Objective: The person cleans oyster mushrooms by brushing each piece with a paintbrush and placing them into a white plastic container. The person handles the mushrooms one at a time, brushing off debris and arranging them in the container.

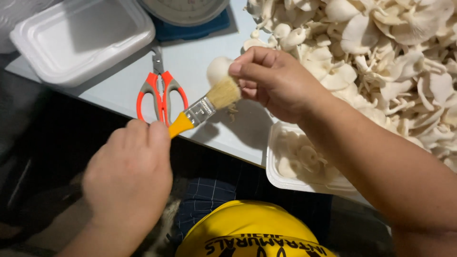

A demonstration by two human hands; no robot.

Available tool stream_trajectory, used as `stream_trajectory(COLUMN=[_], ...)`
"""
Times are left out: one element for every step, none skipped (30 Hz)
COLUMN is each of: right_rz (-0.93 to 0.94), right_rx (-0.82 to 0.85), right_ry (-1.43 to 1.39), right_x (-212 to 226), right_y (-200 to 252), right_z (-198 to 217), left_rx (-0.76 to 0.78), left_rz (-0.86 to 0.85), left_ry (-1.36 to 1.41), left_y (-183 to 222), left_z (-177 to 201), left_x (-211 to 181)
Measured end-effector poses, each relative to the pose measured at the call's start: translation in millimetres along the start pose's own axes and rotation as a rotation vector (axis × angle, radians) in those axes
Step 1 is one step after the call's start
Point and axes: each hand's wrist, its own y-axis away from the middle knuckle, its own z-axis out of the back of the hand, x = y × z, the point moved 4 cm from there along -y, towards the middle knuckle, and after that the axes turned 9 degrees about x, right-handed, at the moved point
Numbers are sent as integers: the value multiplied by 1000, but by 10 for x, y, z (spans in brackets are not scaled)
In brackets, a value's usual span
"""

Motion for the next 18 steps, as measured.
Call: stream_trajectory(right_rz=[54,108,113,153,190,193,52,-98,-96,-125,-155,-154,-230,-308,-308,-122,72,69], right_rx=[61,113,95,87,78,60,-12,-75,-85,-86,-86,-87,-100,-111,-111,-88,-62,-71], right_ry=[-27,-54,-60,72,205,199,472,743,739,821,902,902,985,1067,1067,1264,1454,1448], right_x=[23,47,115,207,298,367,397,444,346,229,108,50,-27,-105,-165,-172,-187,-134], right_y=[43,109,213,320,432,587,737,865,961,1053,1145,1200,1257,1317,1357,1397,1454,1559], right_z=[-35,-49,37,115,190,223,266,304,384,458,526,498,482,466,516,502,479,501], left_rx=[-14,-31,-40,17,74,64,108,154,146,150,153,152,221,289,289,294,298,295], left_rz=[4,2,-16,18,52,36,76,123,115,142,170,169,162,156,156,86,17,7], left_ry=[-17,-29,-25,-102,-180,-178,-130,-84,-84,53,191,191,129,67,67,237,406,403], left_y=[-48,-107,-82,-76,-73,-37,-3,30,18,40,67,48,31,21,-21,-59,-97,-71], left_z=[-18,-33,-89,-171,-252,-335,-440,-550,-609,-674,-744,-702,-685,-672,-587,-504,-412,-402], left_x=[-36,-90,-28,53,136,181,259,353,364,389,417,376,331,286,191,77,-39,-66])
